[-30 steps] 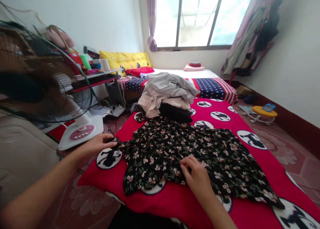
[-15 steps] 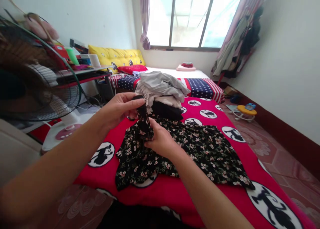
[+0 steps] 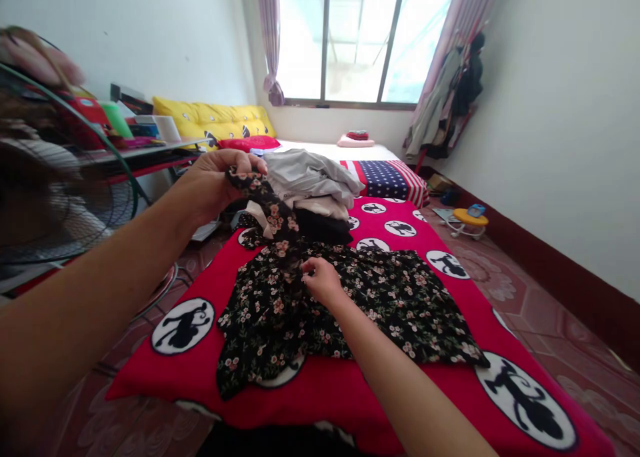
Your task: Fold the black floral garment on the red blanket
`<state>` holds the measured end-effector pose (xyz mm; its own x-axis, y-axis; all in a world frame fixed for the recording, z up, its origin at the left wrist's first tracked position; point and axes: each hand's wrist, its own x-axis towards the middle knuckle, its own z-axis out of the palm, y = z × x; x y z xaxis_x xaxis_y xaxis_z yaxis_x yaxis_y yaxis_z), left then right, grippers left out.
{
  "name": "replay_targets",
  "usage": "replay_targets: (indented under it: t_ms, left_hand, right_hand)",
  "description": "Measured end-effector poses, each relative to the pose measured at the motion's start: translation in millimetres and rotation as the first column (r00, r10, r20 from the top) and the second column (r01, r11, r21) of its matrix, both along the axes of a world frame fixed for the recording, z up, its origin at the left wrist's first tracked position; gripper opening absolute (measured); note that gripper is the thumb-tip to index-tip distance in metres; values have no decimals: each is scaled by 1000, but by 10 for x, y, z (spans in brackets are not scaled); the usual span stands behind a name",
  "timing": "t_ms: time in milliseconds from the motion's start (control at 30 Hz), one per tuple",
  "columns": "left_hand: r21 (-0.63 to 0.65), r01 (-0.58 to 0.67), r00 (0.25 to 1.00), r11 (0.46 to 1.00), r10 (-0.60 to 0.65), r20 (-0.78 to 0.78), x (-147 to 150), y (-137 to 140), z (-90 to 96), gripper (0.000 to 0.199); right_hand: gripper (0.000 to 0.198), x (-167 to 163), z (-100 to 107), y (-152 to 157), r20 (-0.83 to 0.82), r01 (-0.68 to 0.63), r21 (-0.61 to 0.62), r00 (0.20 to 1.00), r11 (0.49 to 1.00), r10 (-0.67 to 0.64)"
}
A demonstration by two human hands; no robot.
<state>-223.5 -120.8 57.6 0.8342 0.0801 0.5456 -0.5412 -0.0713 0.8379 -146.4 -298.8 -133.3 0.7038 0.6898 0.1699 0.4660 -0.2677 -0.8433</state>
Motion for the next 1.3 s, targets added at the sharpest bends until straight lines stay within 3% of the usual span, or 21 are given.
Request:
replay_targets:
  t_ms: [100,200,300,400,467,567,633,700,833,933,1000,1100,1200,1300]
  left_hand:
    - [-25,-39,998,999,40,56,144,79,-51,17]
    - [-120,-45,996,992,54,68,282,101,-53,18]
    - [-174,45,999,984,-40,34,405,29,-14,21]
    - [-164,170,980,972,-184,-73,510,-117,18,18]
    - [-181,248,954,952,-272,-127,558,-204,15,10]
    - [-263,260,951,929,-294,-97,552,-235,-33,30]
    - [-322,222,960,920,-263,-91,480,-191,-100,39]
    - [-327,206,948,922,-271,-166,369,-132,-193,49]
    - [-80,241,909,967,-254,-331,154,-63,-447,74]
    - [156,240,906,958,-163,-392,62,-37,-710,83]
    - [292,228,890,929,-77,-450,18,-13,-930,75]
    - [463,224,858,858,52,-511,-58,26,-1297,46]
    - [546,255,829,798,110,-548,-135,60,-1602,21]
    - [498,246,775,832,140,-616,-154,114,-1760,22]
  right_hand:
    - [30,-43,91,-4,-155,111,108,984,988,-93]
    - [38,-113,301,31,-346,118,287,938,951,-12]
    - [63,-146,597,101,-316,61,419,945,906,83]
    - [82,-113,955,161,-169,-15,535,978,845,124]
    - [72,-61,1184,170,-61,-48,546,993,837,97]
    - [37,25,1417,139,17,45,479,998,877,-61]
    - [24,64,1481,107,-29,158,472,986,867,-164]
    - [15,77,1497,78,-116,217,486,976,846,-184]
    - [10,49,1536,40,-188,188,507,977,841,-104]
    - [8,21,1629,10,-171,168,528,981,832,-89]
    - [10,8,1705,-25,-168,158,537,983,828,-79]
    - [13,-10,1802,-99,-177,151,553,982,819,-62]
    - [11,-17,1858,-180,-205,188,570,975,800,-83]
    - [10,31,1884,-233,-254,246,547,959,800,-122]
